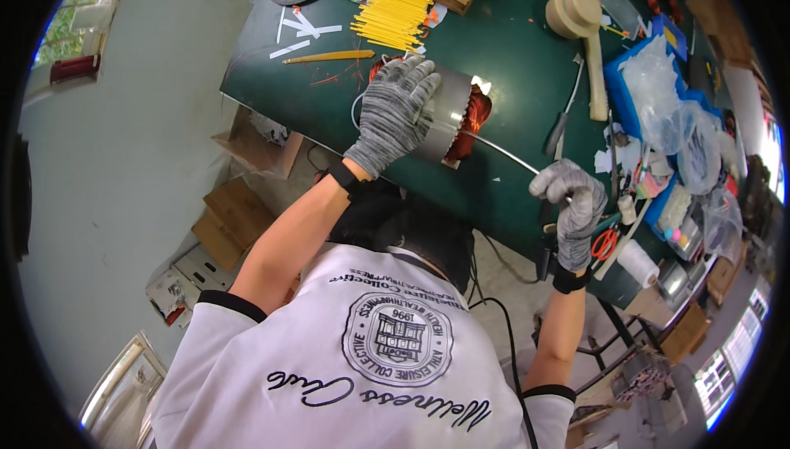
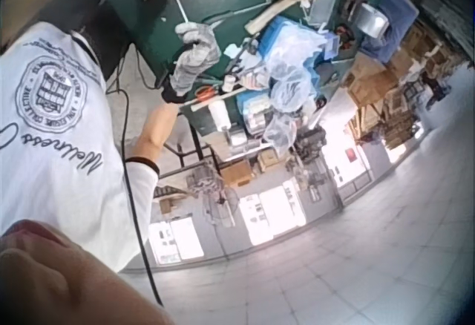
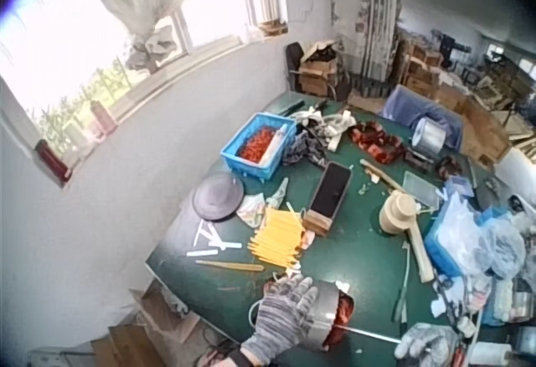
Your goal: Using a mallet and small tools to adjust and assemble components within a motor stator on a workbench.
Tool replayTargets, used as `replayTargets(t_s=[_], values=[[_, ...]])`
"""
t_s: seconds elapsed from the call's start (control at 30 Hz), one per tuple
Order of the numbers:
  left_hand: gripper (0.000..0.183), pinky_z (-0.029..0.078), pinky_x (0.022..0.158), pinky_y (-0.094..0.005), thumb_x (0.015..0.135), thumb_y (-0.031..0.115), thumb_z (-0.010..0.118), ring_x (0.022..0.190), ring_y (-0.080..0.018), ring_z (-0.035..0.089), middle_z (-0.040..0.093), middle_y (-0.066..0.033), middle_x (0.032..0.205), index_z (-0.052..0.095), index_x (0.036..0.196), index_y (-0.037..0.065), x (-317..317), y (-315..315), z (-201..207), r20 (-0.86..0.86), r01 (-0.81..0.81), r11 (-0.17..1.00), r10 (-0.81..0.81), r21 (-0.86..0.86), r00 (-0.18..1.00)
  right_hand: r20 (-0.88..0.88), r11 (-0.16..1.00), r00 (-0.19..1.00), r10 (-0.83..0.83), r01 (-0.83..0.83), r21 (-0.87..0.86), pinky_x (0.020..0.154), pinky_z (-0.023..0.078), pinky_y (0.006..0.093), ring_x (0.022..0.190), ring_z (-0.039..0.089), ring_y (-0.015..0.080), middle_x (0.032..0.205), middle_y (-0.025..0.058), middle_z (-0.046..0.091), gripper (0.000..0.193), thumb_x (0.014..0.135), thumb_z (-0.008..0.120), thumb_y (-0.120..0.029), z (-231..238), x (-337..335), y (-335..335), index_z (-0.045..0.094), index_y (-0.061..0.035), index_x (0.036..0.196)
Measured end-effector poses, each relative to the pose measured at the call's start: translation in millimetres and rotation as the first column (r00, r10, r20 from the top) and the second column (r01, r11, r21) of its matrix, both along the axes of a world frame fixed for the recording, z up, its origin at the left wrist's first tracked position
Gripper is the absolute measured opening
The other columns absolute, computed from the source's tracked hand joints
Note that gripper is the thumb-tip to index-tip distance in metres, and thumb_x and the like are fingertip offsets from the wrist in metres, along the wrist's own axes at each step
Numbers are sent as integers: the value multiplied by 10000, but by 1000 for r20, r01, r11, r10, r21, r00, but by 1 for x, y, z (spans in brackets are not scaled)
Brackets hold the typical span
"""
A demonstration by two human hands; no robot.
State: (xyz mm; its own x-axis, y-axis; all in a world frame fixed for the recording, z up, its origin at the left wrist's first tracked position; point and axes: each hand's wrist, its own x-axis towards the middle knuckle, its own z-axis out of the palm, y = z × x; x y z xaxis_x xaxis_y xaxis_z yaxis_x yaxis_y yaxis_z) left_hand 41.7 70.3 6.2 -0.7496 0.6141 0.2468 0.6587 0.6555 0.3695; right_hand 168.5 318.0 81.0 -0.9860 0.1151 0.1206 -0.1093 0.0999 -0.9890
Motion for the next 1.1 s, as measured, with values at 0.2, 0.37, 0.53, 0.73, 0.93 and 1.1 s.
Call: replayTargets(t_s=[0.2, 0.37, 0.53, 0.73, 0.93, 1.1], values=[[413, 271, 1075, -430, 735, 231, 569, 1195, -276, 460, 531, -147, 1223, 574, 1102, 41, 20, 40, -8, -38, 41, 998, -43, -47, 998, -302, 992, 947, 110, -85, 96, 509, 336, 338, 432, 438, 214, 439, 80, 420, 575, 960, 256, -452, 90, -56, -48, 407, -94, 535], [520, 274, 1076, -428, 790, 285, 544, 1193, -321, 469, 521, -207, 1227, 488, 1204, -25, 21, 39, -5, -19, 193, 981, -193, 0, 981, -56, 929, 931, 361, -355, 103, 521, 416, 301, 550, 541, 205, 608, 82, 484, 458, 959, 421, -354, 81, -102, -98, 491, -7, 668], [582, 237, 1090, -459, 823, 337, 504, 1234, -357, 422, 471, -269, 1265, 431, 1251, -51, 25, 41, -12, 31, 191, 982, -191, 10, 981, 127, 891, 895, 428, -441, 107, 563, 430, 275, 588, 548, 174, 634, 69, 539, 466, 960, 421, -368, 87, -119, -106, 530, -6, 688], [574, 219, 1106, -422, 828, 331, 508, 1250, -359, 390, 433, -246, 1317, 420, 1283, -9, 28, 44, -23, 3, 117, 982, -119, 149, 993, 260, 856, 853, 453, -498, 141, 563, 437, 292, 598, 564, 178, 684, 72, 597, 308, 919, 501, -260, 78, -128, -117, 576, -21, 740], [610, 177, 1123, -426, 827, 360, 500, 1290, -335, 352, 434, -206, 1335, 406, 1299, -14, 31, 44, -18, 138, 133, 973, -161, 190, 977, 178, 712, 870, 460, -482, 510, 504, 402, 292, 538, 509, 194, 571, 60, 474, 517, 960, 393, -426, 81, -119, -122, 476, -41, 626], [537, 227, 1101, -461, 829, 291, 432, 1253, -351, 407, 434, -219, 1327, 446, 1252, -39, 30, 50, -22, 20, 149, 986, -150, 70, 988, 301, 812, 859, 414, -498, 304, 540, 439, 292, 560, 536, 205, 657, 61, 580, 302, 910, 507, -294, 103, -119, -131, 602, -57, 751]])
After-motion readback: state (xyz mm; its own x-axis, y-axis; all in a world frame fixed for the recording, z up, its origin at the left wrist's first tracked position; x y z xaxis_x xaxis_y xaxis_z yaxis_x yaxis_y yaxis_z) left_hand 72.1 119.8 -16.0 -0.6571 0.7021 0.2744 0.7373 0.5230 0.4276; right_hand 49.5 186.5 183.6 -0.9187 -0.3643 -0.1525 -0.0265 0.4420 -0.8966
